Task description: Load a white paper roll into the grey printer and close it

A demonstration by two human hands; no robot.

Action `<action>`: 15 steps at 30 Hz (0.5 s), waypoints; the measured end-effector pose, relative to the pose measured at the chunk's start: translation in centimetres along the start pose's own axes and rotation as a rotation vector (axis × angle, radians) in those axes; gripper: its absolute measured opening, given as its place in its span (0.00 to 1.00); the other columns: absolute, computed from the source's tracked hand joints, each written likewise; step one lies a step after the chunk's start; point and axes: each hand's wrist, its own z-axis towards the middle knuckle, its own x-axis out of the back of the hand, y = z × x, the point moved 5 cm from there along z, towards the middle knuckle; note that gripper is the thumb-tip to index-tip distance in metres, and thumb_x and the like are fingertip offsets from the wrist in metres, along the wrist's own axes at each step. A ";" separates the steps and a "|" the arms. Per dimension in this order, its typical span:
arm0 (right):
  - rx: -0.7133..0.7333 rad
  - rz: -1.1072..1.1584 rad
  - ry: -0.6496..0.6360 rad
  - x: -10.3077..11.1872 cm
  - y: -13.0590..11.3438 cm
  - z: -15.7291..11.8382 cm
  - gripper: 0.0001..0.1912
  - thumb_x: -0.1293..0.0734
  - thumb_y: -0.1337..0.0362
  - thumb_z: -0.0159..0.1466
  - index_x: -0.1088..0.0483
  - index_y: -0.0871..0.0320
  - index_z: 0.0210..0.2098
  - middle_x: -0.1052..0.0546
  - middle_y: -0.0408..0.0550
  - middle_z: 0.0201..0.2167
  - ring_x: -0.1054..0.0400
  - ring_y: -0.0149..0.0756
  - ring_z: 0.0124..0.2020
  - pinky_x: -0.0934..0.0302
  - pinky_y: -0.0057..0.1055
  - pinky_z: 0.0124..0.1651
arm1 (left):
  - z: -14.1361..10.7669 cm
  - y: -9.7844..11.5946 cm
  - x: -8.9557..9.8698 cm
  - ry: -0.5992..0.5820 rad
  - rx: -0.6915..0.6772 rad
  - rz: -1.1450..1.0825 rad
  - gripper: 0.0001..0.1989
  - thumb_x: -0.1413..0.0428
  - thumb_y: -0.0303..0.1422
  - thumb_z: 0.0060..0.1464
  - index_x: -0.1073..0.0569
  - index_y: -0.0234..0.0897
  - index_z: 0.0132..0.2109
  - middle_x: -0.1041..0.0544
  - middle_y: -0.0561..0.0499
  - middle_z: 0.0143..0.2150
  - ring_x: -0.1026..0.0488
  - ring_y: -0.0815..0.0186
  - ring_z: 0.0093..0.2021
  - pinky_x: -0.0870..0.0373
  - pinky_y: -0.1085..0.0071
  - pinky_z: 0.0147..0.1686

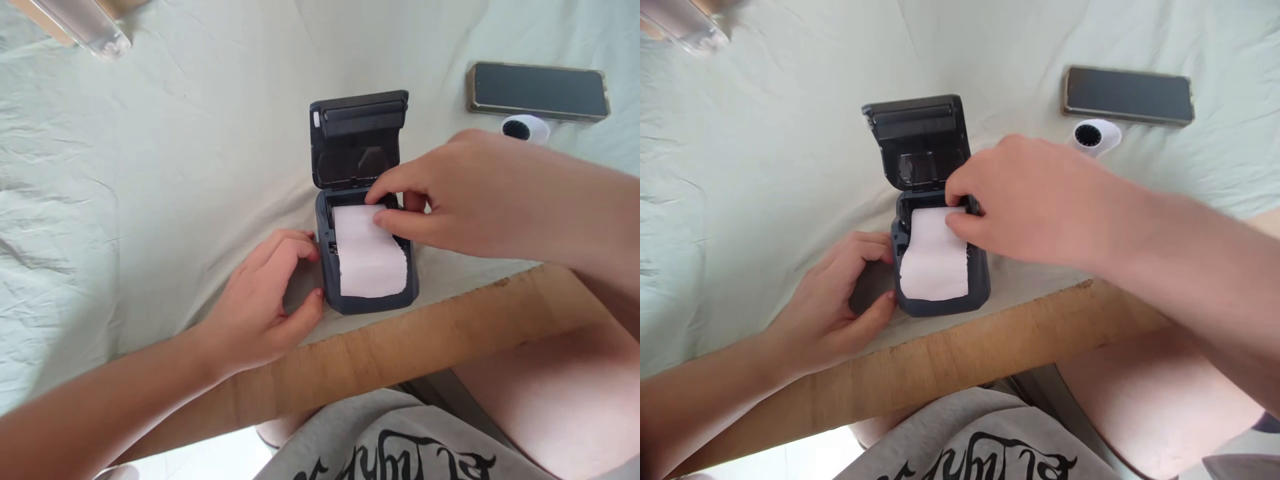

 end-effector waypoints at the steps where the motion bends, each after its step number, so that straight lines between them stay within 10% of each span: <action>1: 0.024 -0.050 -0.052 0.1 0.2 0.5 0.10 0.20 0.56 0.77 0.16 0.48 0.38 0.25 0.38 0.22 0.44 0.29 0.19 0.56 0.38 0.26 | 0.0 0.0 0.0 0.003 -0.006 0.003 0.14 0.40 0.33 0.71 0.24 0.52 0.61 0.13 0.48 0.61 0.13 0.48 0.60 0.12 0.52 0.58; 9: 0.072 -0.171 -0.236 -0.3 -0.2 3.8 0.11 0.16 0.65 0.65 0.18 0.49 0.31 0.23 0.37 0.21 0.44 0.25 0.18 0.54 0.36 0.23 | 0.2 0.1 0.1 -0.004 -0.015 0.044 0.13 0.41 0.34 0.72 0.26 0.51 0.60 0.13 0.48 0.61 0.12 0.49 0.59 0.12 0.52 0.56; 15: -0.058 -0.045 0.018 3.0 -1.1 1.4 0.18 0.12 0.69 0.60 0.23 0.49 0.28 0.28 0.37 0.20 0.50 0.23 0.16 0.63 0.35 0.16 | 0.2 0.2 0.1 0.001 -0.005 0.035 0.14 0.40 0.34 0.70 0.24 0.50 0.60 0.13 0.47 0.60 0.13 0.48 0.57 0.12 0.51 0.56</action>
